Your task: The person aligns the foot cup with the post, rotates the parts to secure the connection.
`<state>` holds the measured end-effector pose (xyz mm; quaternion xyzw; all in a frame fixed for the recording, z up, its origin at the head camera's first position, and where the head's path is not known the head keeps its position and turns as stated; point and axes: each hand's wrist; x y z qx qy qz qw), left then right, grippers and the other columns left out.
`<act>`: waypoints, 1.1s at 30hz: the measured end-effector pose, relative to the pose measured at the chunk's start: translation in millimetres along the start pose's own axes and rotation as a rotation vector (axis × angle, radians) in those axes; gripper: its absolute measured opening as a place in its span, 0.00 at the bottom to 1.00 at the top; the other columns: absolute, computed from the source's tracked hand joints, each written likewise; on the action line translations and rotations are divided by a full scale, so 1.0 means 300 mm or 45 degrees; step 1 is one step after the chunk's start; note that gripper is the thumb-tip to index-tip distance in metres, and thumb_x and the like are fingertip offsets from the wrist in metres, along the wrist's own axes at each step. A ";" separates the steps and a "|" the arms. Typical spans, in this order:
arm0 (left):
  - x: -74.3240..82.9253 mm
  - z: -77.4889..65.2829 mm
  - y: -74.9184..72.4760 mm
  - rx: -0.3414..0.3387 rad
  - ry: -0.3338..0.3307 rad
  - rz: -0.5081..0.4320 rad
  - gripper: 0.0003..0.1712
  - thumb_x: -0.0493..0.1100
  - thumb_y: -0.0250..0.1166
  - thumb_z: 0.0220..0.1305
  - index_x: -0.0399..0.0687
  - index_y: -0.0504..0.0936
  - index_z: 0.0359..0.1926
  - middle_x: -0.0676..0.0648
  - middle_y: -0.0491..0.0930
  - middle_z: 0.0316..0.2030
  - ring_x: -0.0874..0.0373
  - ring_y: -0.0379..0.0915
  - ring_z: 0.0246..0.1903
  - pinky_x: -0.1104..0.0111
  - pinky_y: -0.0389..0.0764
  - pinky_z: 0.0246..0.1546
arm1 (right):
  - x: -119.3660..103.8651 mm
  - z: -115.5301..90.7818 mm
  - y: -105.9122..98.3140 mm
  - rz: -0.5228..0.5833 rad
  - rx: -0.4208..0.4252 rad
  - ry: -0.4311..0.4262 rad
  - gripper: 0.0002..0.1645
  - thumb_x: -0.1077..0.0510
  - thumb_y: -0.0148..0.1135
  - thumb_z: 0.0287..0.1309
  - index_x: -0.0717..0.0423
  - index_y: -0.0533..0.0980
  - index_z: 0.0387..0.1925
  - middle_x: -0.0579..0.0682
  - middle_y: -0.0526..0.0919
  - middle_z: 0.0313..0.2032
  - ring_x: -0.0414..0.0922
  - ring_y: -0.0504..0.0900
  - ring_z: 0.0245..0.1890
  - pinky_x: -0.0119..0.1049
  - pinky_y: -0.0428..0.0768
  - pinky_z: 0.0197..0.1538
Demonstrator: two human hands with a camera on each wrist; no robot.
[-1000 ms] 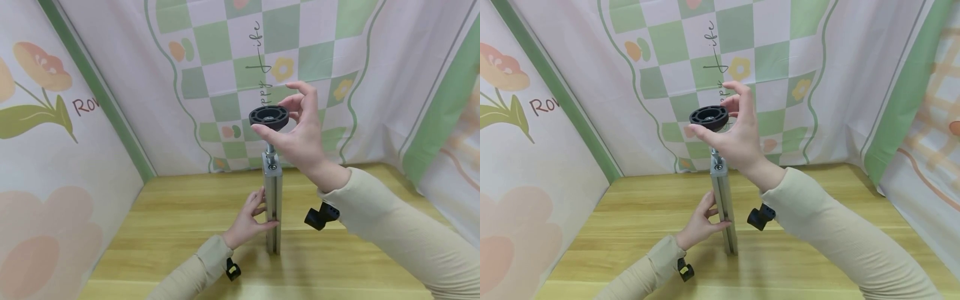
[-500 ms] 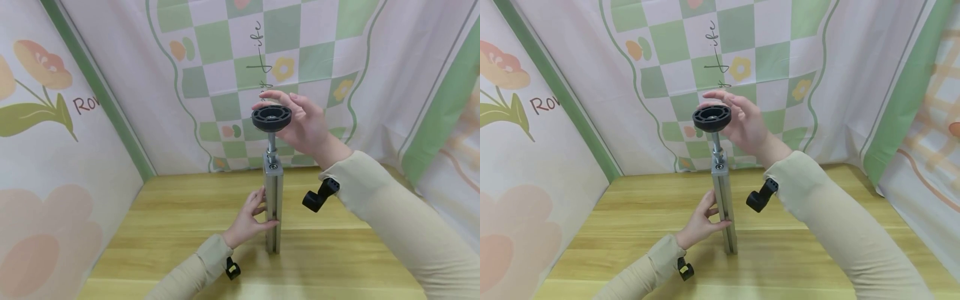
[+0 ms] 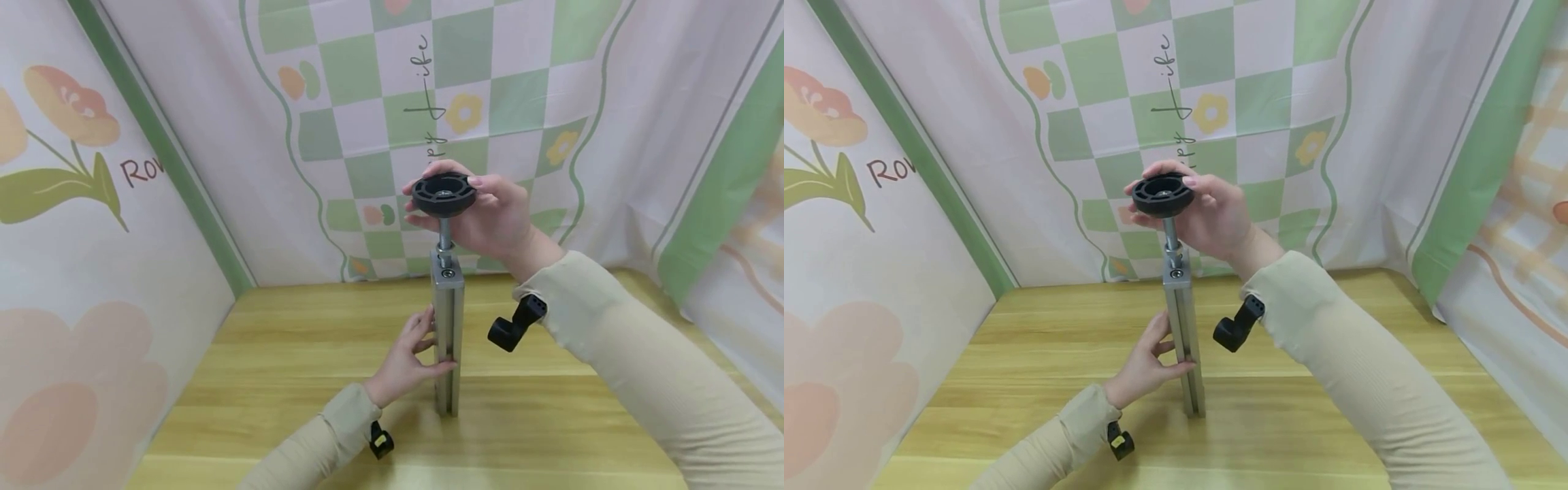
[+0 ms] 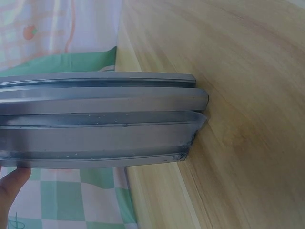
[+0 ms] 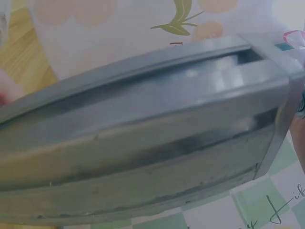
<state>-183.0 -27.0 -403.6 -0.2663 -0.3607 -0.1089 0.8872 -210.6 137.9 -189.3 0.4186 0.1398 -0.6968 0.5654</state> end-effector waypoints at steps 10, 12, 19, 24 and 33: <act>0.004 0.005 0.003 0.005 0.019 -0.003 0.67 0.28 0.69 0.51 0.80 0.34 0.71 0.36 0.58 0.62 0.47 0.65 0.57 0.65 0.77 0.56 | -0.004 -0.023 -0.010 -0.368 0.096 -0.113 0.17 0.52 0.53 0.62 0.55 0.72 0.50 0.56 0.71 0.52 0.47 0.72 0.53 0.40 0.72 0.61; 0.005 0.005 0.004 0.009 0.028 -0.006 0.67 0.28 0.69 0.51 0.82 0.35 0.71 0.36 0.58 0.62 0.47 0.65 0.56 0.64 0.77 0.56 | -0.006 -0.028 -0.003 -0.454 0.138 -0.152 0.16 0.52 0.55 0.62 0.54 0.74 0.49 0.56 0.70 0.51 0.47 0.73 0.52 0.38 0.75 0.59; 0.002 0.004 0.007 0.022 0.058 -0.016 0.68 0.26 0.70 0.49 0.83 0.35 0.70 0.34 0.58 0.61 0.45 0.66 0.56 0.62 0.78 0.55 | -0.010 -0.042 0.061 -0.641 0.370 -0.185 0.13 0.54 0.61 0.60 0.53 0.76 0.45 0.58 0.69 0.51 0.48 0.73 0.52 0.32 0.78 0.53; -0.003 0.005 0.008 0.024 0.073 -0.021 0.69 0.25 0.69 0.49 0.85 0.35 0.69 0.34 0.58 0.60 0.44 0.66 0.55 0.62 0.78 0.55 | 0.001 -0.045 0.099 -0.844 0.616 -0.182 0.10 0.63 0.51 0.58 0.51 0.73 0.42 0.59 0.71 0.49 0.47 0.76 0.49 0.30 0.80 0.51; 0.004 0.005 0.005 0.015 0.046 0.002 0.68 0.26 0.70 0.50 0.83 0.35 0.70 0.35 0.60 0.59 0.45 0.67 0.55 0.65 0.78 0.55 | -0.001 -0.034 0.143 -1.186 0.841 -0.156 0.14 0.70 0.58 0.53 0.50 0.67 0.34 0.51 0.74 0.41 0.38 0.78 0.32 0.24 0.77 0.32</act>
Point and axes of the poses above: each hand's wrist, its own z-axis towards the middle knuckle, its own y-axis out of the palm, x = y × z
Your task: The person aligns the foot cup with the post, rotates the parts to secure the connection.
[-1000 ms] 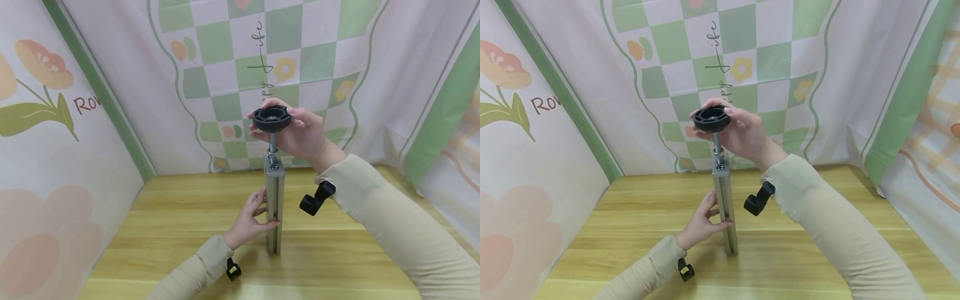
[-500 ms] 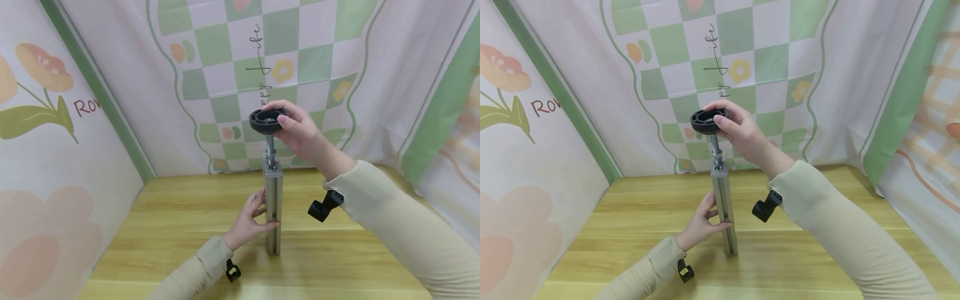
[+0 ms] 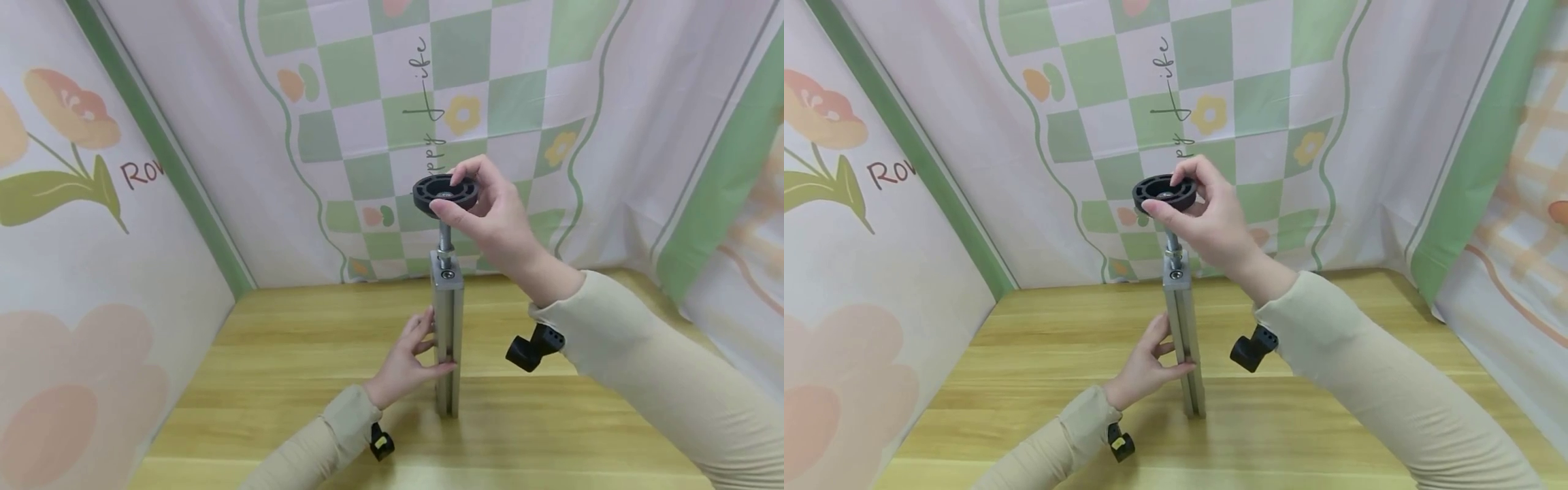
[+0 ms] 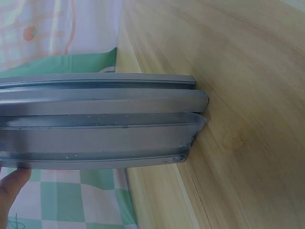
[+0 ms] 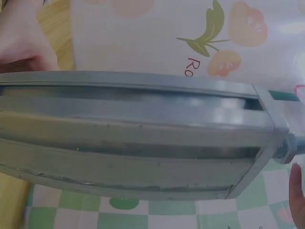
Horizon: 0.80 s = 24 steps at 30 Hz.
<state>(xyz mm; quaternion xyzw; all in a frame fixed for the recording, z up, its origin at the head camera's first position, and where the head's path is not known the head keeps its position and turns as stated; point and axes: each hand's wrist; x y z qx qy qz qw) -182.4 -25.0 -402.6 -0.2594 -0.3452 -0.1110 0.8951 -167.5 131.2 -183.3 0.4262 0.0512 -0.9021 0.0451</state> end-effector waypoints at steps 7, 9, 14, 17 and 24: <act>0.003 0.000 0.001 0.010 -0.007 -0.021 0.67 0.26 0.69 0.50 0.79 0.35 0.71 0.34 0.60 0.58 0.47 0.66 0.55 0.65 0.78 0.55 | -0.014 -0.003 0.047 -0.462 0.213 -0.093 0.22 0.60 0.71 0.48 0.60 0.63 0.31 0.44 0.62 0.34 0.41 0.70 0.37 0.23 0.75 0.33; 0.005 -0.001 0.001 0.010 -0.014 -0.027 0.67 0.26 0.69 0.50 0.81 0.36 0.71 0.35 0.61 0.57 0.48 0.66 0.55 0.65 0.78 0.55 | -0.014 -0.005 0.056 -0.526 0.238 -0.116 0.24 0.59 0.72 0.47 0.62 0.62 0.31 0.44 0.61 0.34 0.42 0.69 0.37 0.23 0.74 0.32; 0.007 0.000 0.000 0.009 -0.014 -0.026 0.68 0.26 0.69 0.50 0.83 0.36 0.70 0.35 0.61 0.56 0.49 0.66 0.54 0.65 0.78 0.55 | -0.013 -0.006 0.056 -0.519 0.223 -0.123 0.24 0.60 0.71 0.47 0.62 0.64 0.37 0.46 0.64 0.37 0.41 0.68 0.38 0.26 0.72 0.37; 0.003 -0.001 0.001 0.013 -0.005 -0.029 0.68 0.26 0.70 0.49 0.82 0.36 0.71 0.34 0.61 0.56 0.49 0.67 0.54 0.65 0.78 0.55 | -0.006 0.002 0.043 -0.288 0.152 -0.107 0.20 0.60 0.63 0.51 0.56 0.65 0.43 0.48 0.67 0.40 0.41 0.70 0.41 0.27 0.73 0.42; 0.001 -0.003 0.003 0.019 0.001 -0.022 0.68 0.26 0.69 0.49 0.84 0.36 0.70 0.34 0.61 0.56 0.47 0.66 0.54 0.64 0.78 0.55 | 0.044 0.065 -0.007 0.547 -0.252 0.016 0.18 0.51 0.52 0.61 0.54 0.68 0.49 0.50 0.73 0.45 0.42 0.74 0.44 0.31 0.75 0.50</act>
Point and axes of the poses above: each hand's wrist, its own z-axis towards the middle knuckle, its own y-axis out of the palm, x = y × z
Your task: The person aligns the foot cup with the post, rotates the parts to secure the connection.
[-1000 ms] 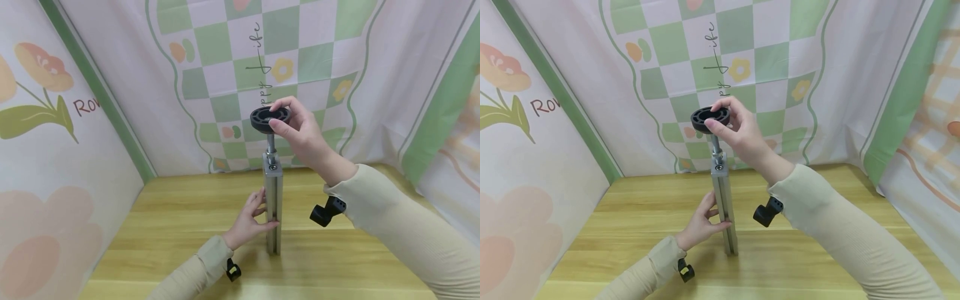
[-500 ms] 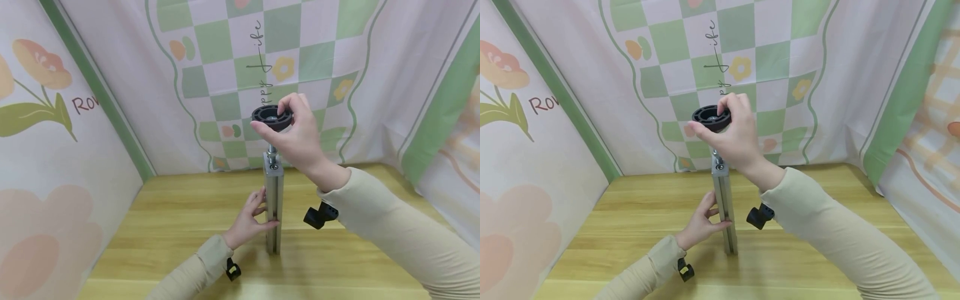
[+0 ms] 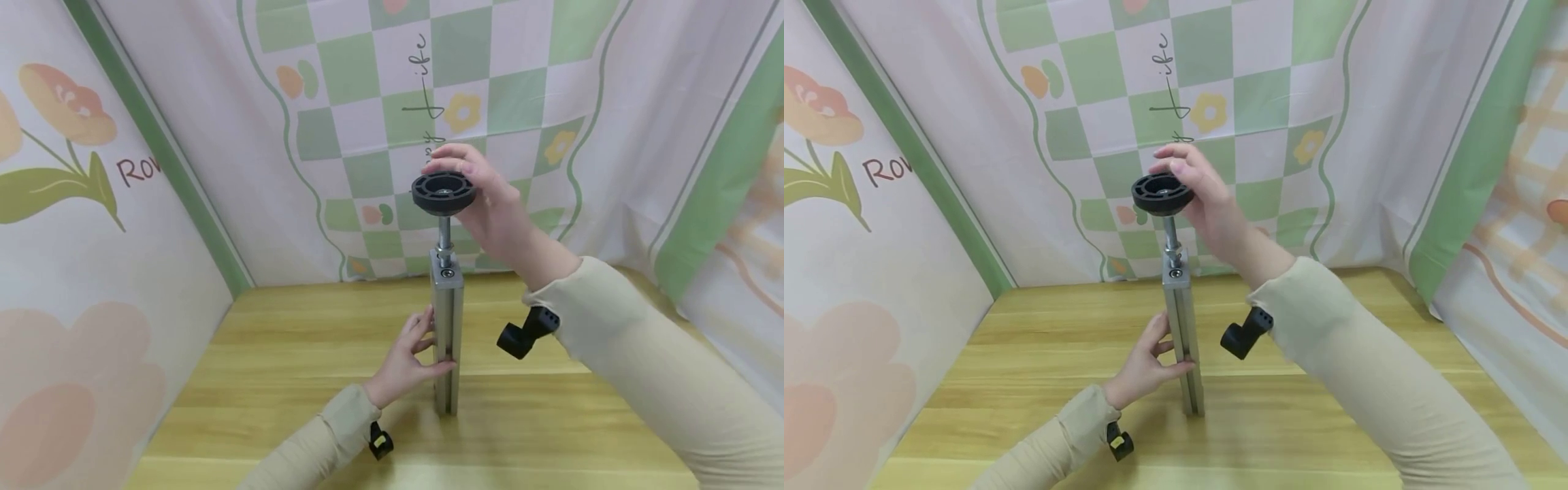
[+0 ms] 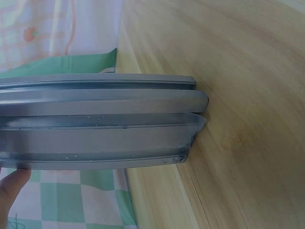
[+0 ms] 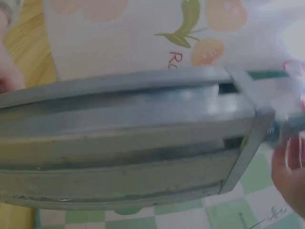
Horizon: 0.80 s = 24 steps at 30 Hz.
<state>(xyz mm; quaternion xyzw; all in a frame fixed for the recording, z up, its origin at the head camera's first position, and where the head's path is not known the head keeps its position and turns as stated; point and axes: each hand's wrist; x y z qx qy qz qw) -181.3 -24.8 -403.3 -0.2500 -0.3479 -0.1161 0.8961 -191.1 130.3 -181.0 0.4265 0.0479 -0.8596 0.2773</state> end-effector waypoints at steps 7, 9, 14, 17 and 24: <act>0.002 -0.002 0.001 -0.006 -0.010 0.003 0.67 0.26 0.69 0.50 0.81 0.36 0.71 0.34 0.60 0.59 0.46 0.66 0.55 0.64 0.78 0.55 | 0.004 0.030 -0.040 0.330 -0.297 0.231 0.21 0.52 0.52 0.55 0.51 0.71 0.52 0.52 0.76 0.50 0.46 0.71 0.50 0.38 0.71 0.57; 0.004 -0.002 0.001 -0.009 -0.015 0.008 0.68 0.26 0.69 0.50 0.83 0.36 0.70 0.34 0.59 0.59 0.46 0.66 0.55 0.65 0.77 0.55 | 0.003 0.033 -0.045 0.405 -0.366 0.249 0.23 0.54 0.52 0.52 0.52 0.72 0.52 0.53 0.76 0.50 0.48 0.72 0.50 0.39 0.71 0.58; 0.006 0.003 0.001 -0.007 -0.011 0.024 0.67 0.27 0.70 0.50 0.82 0.35 0.70 0.34 0.59 0.59 0.45 0.66 0.55 0.64 0.77 0.56 | 0.000 0.033 -0.054 0.548 -0.505 0.246 0.26 0.58 0.51 0.49 0.57 0.69 0.53 0.57 0.76 0.51 0.51 0.74 0.51 0.41 0.70 0.60; 0.005 0.003 0.001 -0.005 -0.019 0.017 0.67 0.27 0.70 0.50 0.81 0.36 0.71 0.34 0.59 0.59 0.45 0.66 0.56 0.64 0.77 0.56 | 0.003 0.030 -0.064 0.573 -0.552 0.220 0.25 0.60 0.51 0.51 0.58 0.69 0.54 0.59 0.75 0.52 0.51 0.72 0.54 0.42 0.69 0.62; 0.001 -0.001 0.001 0.001 -0.006 -0.004 0.68 0.26 0.70 0.49 0.80 0.36 0.71 0.33 0.60 0.58 0.46 0.66 0.55 0.63 0.77 0.56 | 0.018 0.022 -0.103 0.470 -0.629 0.138 0.21 0.59 0.50 0.63 0.56 0.70 0.57 0.57 0.72 0.57 0.49 0.69 0.57 0.42 0.69 0.64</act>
Point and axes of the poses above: each hand's wrist, its own z-axis towards the middle knuckle, its own y-axis out of the palm, x = y × z
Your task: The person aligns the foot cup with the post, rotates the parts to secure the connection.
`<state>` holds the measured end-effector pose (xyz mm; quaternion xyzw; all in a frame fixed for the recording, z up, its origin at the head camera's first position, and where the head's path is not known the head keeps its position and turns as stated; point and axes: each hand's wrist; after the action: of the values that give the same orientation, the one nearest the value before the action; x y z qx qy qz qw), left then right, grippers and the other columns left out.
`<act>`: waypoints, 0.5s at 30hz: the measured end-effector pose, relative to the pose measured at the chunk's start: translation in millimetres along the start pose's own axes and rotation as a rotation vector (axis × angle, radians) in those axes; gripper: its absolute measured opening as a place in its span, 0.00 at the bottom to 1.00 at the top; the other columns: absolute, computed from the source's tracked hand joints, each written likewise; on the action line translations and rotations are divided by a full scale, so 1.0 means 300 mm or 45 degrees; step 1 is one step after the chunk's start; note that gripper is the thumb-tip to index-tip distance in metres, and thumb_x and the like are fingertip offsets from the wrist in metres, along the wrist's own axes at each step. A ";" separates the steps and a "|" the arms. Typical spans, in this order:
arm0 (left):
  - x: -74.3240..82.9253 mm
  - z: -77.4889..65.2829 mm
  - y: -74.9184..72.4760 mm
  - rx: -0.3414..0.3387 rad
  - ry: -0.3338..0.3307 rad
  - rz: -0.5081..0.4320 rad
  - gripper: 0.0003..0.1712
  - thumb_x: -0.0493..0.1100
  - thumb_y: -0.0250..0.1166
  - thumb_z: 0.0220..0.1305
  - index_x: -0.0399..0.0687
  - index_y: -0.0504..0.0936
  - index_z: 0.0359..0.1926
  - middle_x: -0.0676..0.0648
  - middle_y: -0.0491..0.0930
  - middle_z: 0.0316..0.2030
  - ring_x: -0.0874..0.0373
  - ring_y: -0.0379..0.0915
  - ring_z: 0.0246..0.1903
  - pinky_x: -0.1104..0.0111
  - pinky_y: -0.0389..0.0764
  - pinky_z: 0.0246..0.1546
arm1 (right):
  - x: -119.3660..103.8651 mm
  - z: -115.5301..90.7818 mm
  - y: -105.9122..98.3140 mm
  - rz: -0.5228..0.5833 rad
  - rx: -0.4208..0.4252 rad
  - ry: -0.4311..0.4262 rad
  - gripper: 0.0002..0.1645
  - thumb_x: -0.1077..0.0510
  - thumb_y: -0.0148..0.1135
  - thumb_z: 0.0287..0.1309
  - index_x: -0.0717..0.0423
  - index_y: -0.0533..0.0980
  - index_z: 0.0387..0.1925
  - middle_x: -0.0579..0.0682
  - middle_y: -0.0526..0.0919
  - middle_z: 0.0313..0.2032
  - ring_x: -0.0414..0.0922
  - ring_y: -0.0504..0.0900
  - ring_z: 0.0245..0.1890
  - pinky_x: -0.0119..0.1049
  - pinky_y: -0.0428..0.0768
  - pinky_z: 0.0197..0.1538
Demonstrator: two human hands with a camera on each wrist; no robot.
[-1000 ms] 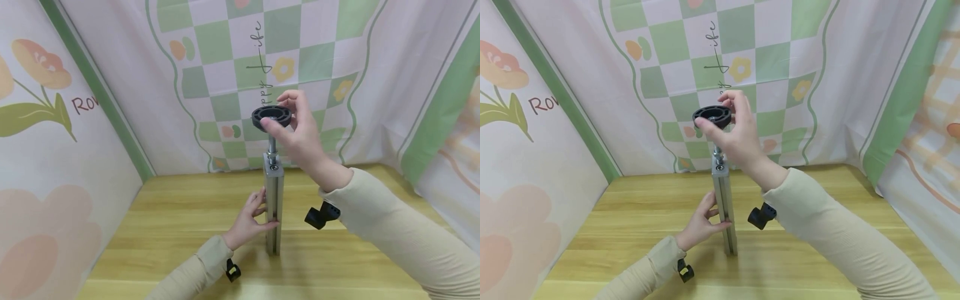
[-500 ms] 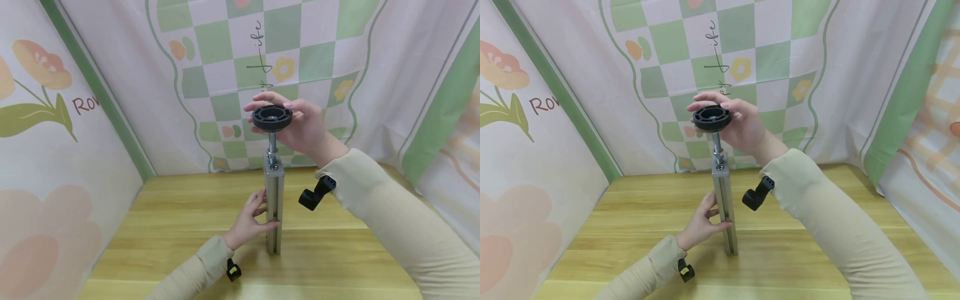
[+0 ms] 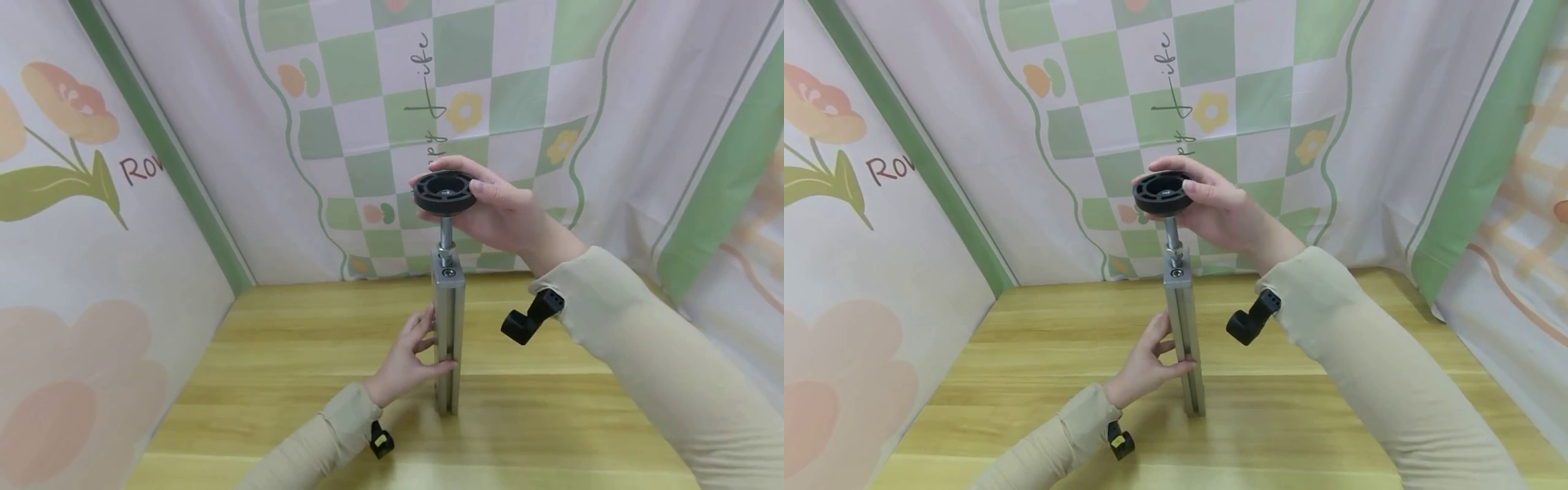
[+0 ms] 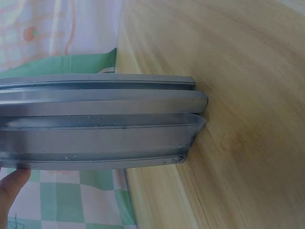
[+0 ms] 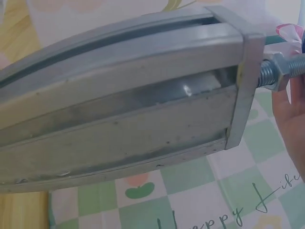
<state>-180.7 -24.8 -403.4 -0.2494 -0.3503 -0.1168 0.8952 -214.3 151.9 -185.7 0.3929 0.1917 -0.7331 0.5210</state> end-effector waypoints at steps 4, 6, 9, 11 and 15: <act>0.000 0.004 -0.003 0.008 0.010 -0.006 0.69 0.25 0.70 0.48 0.86 0.36 0.69 0.33 0.60 0.58 0.45 0.66 0.55 0.63 0.77 0.56 | -0.002 -0.004 0.000 -0.081 0.058 -0.001 0.21 0.57 0.55 0.63 0.55 0.69 0.57 0.56 0.72 0.57 0.49 0.70 0.58 0.42 0.70 0.64; -0.001 0.007 -0.005 0.009 0.017 -0.004 0.70 0.25 0.70 0.48 0.88 0.36 0.68 0.32 0.60 0.58 0.45 0.66 0.55 0.63 0.77 0.56 | -0.003 -0.003 0.005 -0.105 0.080 -0.006 0.23 0.56 0.57 0.62 0.55 0.68 0.58 0.57 0.72 0.57 0.49 0.70 0.58 0.42 0.71 0.64; 0.002 0.010 -0.007 0.006 0.019 -0.005 0.70 0.25 0.70 0.48 0.89 0.36 0.68 0.33 0.60 0.58 0.45 0.66 0.55 0.63 0.78 0.55 | -0.009 -0.003 0.015 -0.126 0.105 -0.007 0.25 0.56 0.60 0.61 0.54 0.68 0.58 0.57 0.72 0.56 0.49 0.72 0.58 0.41 0.72 0.63; 0.004 0.010 -0.007 0.003 0.018 -0.007 0.70 0.25 0.70 0.48 0.88 0.36 0.68 0.33 0.60 0.58 0.46 0.66 0.54 0.63 0.78 0.55 | -0.013 -0.006 0.022 -0.139 0.125 -0.007 0.25 0.56 0.60 0.60 0.54 0.67 0.58 0.57 0.72 0.56 0.48 0.72 0.57 0.40 0.73 0.62; 0.006 0.007 -0.006 0.001 0.020 -0.005 0.69 0.25 0.70 0.48 0.87 0.36 0.69 0.33 0.60 0.57 0.47 0.66 0.54 0.64 0.78 0.55 | -0.022 -0.013 0.038 -0.218 0.195 -0.011 0.25 0.57 0.61 0.60 0.54 0.66 0.58 0.56 0.73 0.56 0.47 0.74 0.56 0.37 0.74 0.61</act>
<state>-181.3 -25.2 -400.1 -0.2475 -0.3437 -0.1205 0.8979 -201.4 154.3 -181.5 0.4104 0.1658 -0.7892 0.4257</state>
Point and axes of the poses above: each hand's wrist, its own z-axis towards the middle knuckle, its own y-axis out of the palm, x = y × z
